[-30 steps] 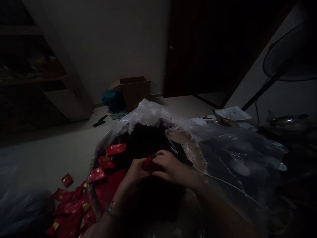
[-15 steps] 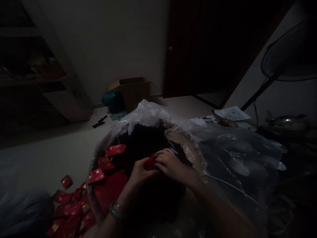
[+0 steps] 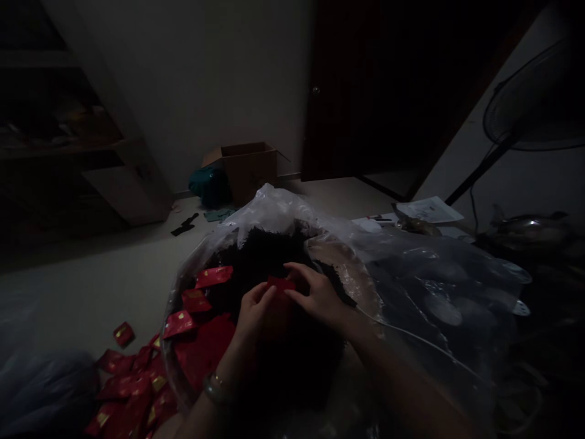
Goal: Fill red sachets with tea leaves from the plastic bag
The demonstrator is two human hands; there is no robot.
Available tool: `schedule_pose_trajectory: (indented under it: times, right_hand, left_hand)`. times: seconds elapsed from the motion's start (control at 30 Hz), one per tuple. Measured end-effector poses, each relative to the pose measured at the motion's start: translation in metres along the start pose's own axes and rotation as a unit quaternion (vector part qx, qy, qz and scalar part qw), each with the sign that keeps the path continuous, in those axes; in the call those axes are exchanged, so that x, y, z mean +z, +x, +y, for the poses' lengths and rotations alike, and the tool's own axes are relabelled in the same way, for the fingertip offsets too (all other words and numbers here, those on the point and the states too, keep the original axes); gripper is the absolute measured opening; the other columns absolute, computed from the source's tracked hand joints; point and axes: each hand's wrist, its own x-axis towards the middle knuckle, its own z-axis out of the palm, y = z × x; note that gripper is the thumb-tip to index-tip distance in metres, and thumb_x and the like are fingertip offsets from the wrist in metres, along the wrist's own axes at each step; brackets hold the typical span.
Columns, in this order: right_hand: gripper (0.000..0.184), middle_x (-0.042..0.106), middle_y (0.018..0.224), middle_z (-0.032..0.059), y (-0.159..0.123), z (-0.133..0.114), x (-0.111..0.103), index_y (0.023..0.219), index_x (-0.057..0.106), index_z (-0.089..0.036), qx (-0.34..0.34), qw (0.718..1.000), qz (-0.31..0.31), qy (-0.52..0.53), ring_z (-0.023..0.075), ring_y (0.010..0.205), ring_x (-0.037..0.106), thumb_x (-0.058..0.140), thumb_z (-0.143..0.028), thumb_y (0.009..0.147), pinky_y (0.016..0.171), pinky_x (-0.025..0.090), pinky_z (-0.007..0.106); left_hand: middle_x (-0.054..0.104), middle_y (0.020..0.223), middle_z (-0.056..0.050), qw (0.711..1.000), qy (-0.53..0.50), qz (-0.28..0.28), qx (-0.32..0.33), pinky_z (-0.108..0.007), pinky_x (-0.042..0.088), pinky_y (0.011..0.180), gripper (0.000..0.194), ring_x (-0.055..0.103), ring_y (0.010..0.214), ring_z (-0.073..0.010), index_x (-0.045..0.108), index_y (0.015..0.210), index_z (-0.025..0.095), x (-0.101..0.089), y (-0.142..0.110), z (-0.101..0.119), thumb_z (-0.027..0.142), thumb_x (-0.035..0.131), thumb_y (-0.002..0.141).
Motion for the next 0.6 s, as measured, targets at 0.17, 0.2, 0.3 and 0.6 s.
schedule_pose_trajectory:
  times: [0.17,0.2,0.3,0.6]
  right_hand:
    - [0.035,0.068,0.083,0.0015,0.0,0.0,0.0,0.109,0.062,-0.02,0.029,0.996,-0.076,-0.027,0.0153,0.074,0.063,0.062,-0.009,0.075,0.067,0.048,0.026]
    - [0.033,0.069,0.083,0.002,0.0,-0.001,-0.001,0.107,0.063,-0.019,0.034,0.994,-0.096,-0.035,0.0153,0.074,0.064,0.061,-0.008,0.076,0.068,0.048,0.025]
    - [0.029,0.07,0.084,0.0033,0.0,-0.004,-0.003,0.108,0.062,-0.018,0.059,0.987,-0.142,-0.048,0.0158,0.075,0.065,0.057,-0.01,0.081,0.068,0.047,0.025]
    - [0.034,0.07,0.092,0.0044,0.0,0.001,0.0,0.112,0.059,-0.019,0.04,0.988,-0.141,-0.044,0.0179,0.084,0.066,0.059,-0.01,0.08,0.075,0.049,0.029]
  left_hand:
    - [0.072,0.072,-0.004,0.998,0.045,0.012,0.045,-0.024,0.049,0.065,0.03,0.064,0.07,-0.0176,0.071,0.074,0.015,0.001,-0.001,-0.003,0.043,0.072,0.064]
    - [0.072,0.071,-0.003,0.997,0.054,0.01,0.052,-0.024,0.048,0.065,0.028,0.064,0.069,-0.0171,0.071,0.073,0.015,0.002,-0.001,-0.004,0.042,0.07,0.065]
    - [0.07,0.067,-0.003,0.995,0.07,0.02,0.066,-0.023,0.047,0.061,0.025,0.062,0.065,-0.0157,0.071,0.071,0.015,0.004,-0.003,-0.009,0.039,0.066,0.07]
    - [0.071,0.07,-0.004,0.991,0.072,0.044,0.108,-0.024,0.047,0.063,0.025,0.063,0.068,-0.0173,0.073,0.072,0.015,-0.002,0.001,-0.02,0.04,0.067,0.07]
